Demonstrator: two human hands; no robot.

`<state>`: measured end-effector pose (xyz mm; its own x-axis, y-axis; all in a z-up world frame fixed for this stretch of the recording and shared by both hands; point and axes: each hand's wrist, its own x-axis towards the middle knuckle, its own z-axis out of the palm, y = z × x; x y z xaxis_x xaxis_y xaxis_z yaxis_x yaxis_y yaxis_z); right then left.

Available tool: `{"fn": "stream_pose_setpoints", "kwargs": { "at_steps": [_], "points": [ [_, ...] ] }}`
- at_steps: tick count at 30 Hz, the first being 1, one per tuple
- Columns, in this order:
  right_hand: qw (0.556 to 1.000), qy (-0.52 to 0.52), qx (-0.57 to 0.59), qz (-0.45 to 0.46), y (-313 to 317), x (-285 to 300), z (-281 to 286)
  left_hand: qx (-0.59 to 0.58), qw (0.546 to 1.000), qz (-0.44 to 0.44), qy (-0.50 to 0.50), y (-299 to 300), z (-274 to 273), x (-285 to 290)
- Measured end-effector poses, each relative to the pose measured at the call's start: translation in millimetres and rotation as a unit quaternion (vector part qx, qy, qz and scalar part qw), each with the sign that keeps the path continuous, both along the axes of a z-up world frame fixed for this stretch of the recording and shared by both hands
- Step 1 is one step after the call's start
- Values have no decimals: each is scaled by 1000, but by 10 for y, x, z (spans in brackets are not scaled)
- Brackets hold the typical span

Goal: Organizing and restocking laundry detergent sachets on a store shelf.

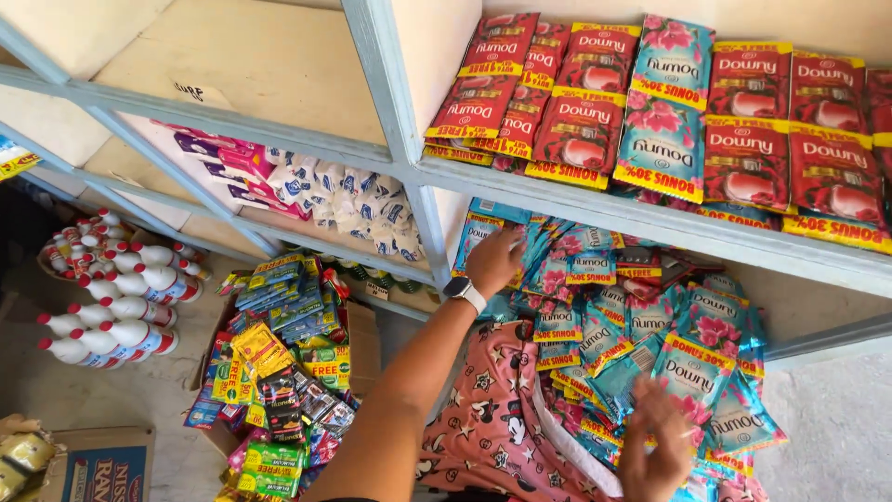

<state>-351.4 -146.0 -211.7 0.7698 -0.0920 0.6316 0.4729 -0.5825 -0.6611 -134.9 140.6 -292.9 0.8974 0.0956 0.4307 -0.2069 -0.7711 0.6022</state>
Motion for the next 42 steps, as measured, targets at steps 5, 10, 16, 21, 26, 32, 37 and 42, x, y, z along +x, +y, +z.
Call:
{"fn": "stream_pose_setpoints", "kwargs": {
  "at_steps": [5, 10, 16, 21, 26, 32, 37, 42],
  "points": [
    [981, 178, 31, 72, -217, -429, -1156, 52, 995, 20, 88, 54, -760, 136],
    [941, 319, 39, 106, -319, -503, -1497, 28, 981, 93, 167, -7, -467, 122],
    [887, 400, 155, 171, -106, -249, -1382, -92, 994, -59, -25, -161, 336, -311],
    [709, 487, 481, 171, 240, 341, -739, -133, 950, -278, -56, -338, 1051, -1113],
    [535, 512, 627, 244, 239, 706, -423, -64, 905, -419, 32, -517, 1104, -2088],
    [555, 526, 588, 264, 186, 641, 21, -74, 849, -522, 37, -408, 1233, -2393],
    [616, 528, 516, 275, -161, 407, -565, -247, 888, -361, 140, -342, 1162, -2127],
    [816, 486, 228, 212, -114, 278, -504, -423, 831, -252, 257, -433, 1113, -1888]
  ]
}}
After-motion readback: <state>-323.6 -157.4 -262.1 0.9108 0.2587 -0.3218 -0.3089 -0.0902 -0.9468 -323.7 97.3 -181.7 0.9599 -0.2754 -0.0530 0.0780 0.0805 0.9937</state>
